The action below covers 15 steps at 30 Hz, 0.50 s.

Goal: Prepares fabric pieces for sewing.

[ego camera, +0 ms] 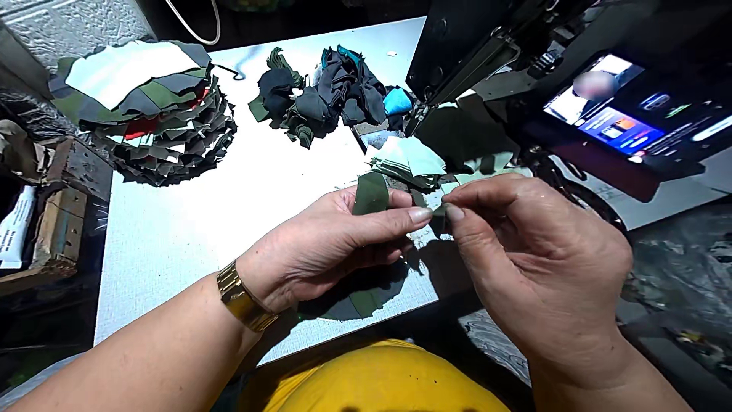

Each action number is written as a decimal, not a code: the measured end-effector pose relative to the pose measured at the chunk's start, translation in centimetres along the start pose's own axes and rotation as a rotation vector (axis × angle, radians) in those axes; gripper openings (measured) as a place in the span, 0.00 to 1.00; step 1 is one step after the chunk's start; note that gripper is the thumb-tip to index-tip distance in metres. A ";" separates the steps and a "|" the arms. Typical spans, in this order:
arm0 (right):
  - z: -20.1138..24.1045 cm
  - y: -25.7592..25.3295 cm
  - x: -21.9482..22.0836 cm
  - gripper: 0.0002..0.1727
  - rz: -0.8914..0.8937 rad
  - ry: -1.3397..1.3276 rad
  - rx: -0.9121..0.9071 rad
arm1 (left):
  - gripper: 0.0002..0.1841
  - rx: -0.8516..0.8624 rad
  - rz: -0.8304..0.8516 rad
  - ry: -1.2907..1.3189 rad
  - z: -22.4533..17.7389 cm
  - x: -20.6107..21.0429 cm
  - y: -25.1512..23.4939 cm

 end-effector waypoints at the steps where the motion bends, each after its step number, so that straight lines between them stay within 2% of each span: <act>1: 0.0 0.0 0.0 0.08 0.003 -0.025 0.018 | 0.05 0.013 -0.004 -0.026 -0.1 0.0 0.0; 6: -0.2 0.0 0.0 0.09 -0.001 -0.131 0.087 | 0.05 0.009 -0.050 -0.066 -0.2 0.0 0.1; 9: -0.2 -0.1 0.0 0.10 -0.019 -0.194 0.095 | 0.06 0.018 -0.007 -0.080 -0.2 0.3 0.2; 15: 0.4 0.0 0.5 0.08 0.027 -0.141 0.065 | 0.08 0.107 0.028 -0.264 -0.2 0.5 0.3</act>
Point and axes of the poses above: each hand's wrist, its own y-axis away from the middle knuckle, its own x-axis out of the palm, z = x × y, the point moved 6 cm from there along -y, towards the middle knuckle
